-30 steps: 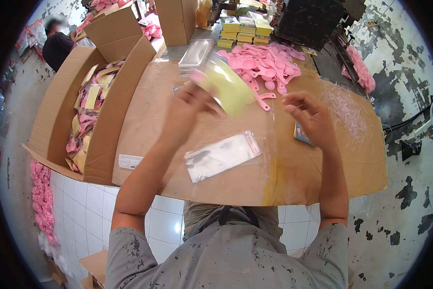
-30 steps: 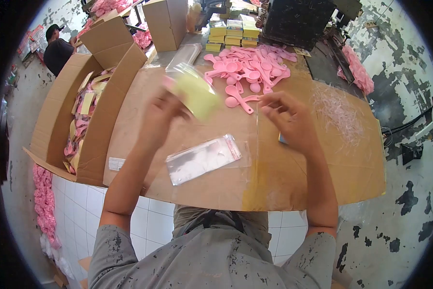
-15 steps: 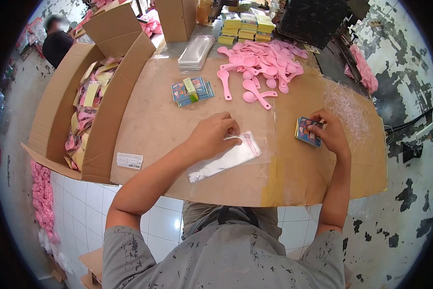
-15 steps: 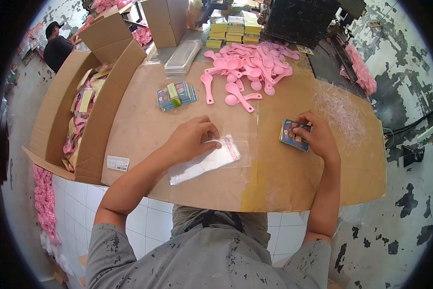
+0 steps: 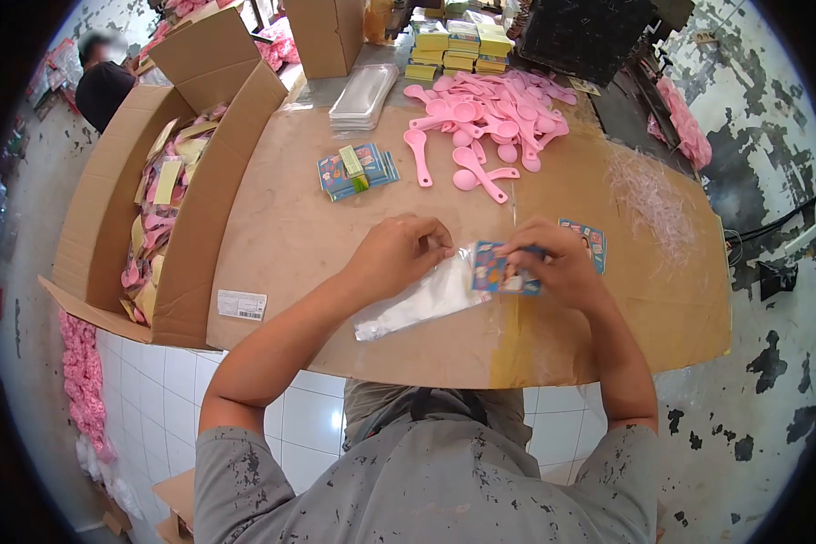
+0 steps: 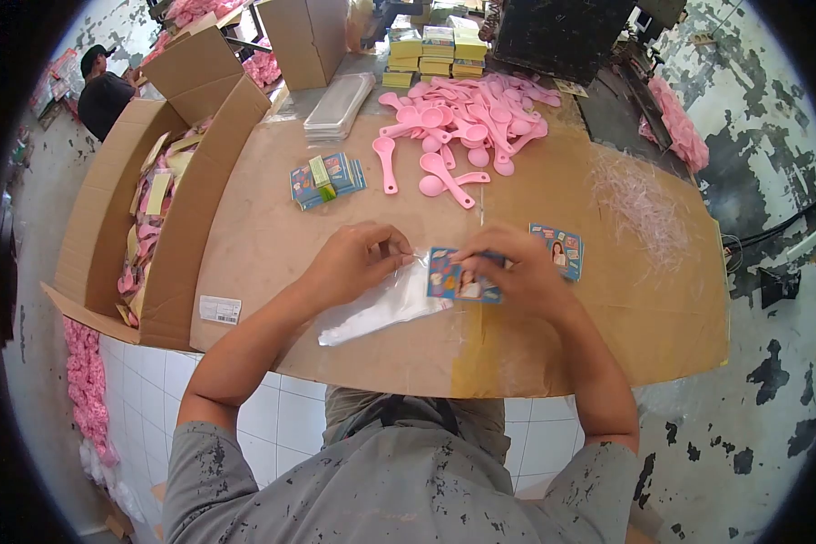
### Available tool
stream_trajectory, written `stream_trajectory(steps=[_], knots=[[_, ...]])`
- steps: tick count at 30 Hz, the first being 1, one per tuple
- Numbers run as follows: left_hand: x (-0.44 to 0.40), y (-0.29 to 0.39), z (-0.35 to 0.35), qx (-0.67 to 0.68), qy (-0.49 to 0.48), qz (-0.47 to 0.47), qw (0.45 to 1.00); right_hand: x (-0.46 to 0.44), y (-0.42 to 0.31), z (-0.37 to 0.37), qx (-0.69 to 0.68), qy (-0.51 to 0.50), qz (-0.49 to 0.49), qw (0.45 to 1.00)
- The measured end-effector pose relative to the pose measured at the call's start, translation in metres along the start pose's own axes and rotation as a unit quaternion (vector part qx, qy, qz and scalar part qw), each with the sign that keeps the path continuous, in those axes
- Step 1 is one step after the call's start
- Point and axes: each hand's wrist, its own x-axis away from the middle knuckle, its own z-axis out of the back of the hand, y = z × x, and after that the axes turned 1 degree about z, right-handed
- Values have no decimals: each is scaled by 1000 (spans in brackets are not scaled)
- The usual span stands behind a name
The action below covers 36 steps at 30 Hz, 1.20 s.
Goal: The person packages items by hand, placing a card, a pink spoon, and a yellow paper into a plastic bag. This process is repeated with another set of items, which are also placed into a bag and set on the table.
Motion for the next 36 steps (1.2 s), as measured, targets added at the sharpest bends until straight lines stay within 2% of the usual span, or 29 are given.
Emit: stream_trajectory(steps=[3,5,9,12,15,18,21,24,27,30,33,36], knots=[[-1,-6,1,100,50,-100,989,-1,-8,-13,87,-105,-34,990],[-3,-14,3,220,-2,-43,975,1,-9,-14,102,-102,-25,989],[-2,-3,13,426,-92,22,900,-3,-17,3,95,-91,-38,991],[0,4,13,440,-89,42,893,-5,-24,2,-122,44,-111,985],[-1,4,9,447,-72,12,892,-10,-34,2,-112,125,-77,983],[0,5,10,453,-63,28,889,-12,-35,2,-112,143,-64,981],[3,16,14,410,-52,48,909,-12,-29,4,-35,84,5,996],[4,15,8,379,-56,31,923,-18,-47,9,78,-33,8,996],[7,16,0,298,-65,-18,952,-25,-51,-8,85,-39,29,995],[7,10,-6,257,-29,-46,965,-23,-43,-32,-132,52,-94,985],[6,18,3,311,10,7,950,-24,-23,-33,-180,174,-94,964],[5,17,3,349,33,4,936,-18,-29,-31,-111,89,-88,986]])
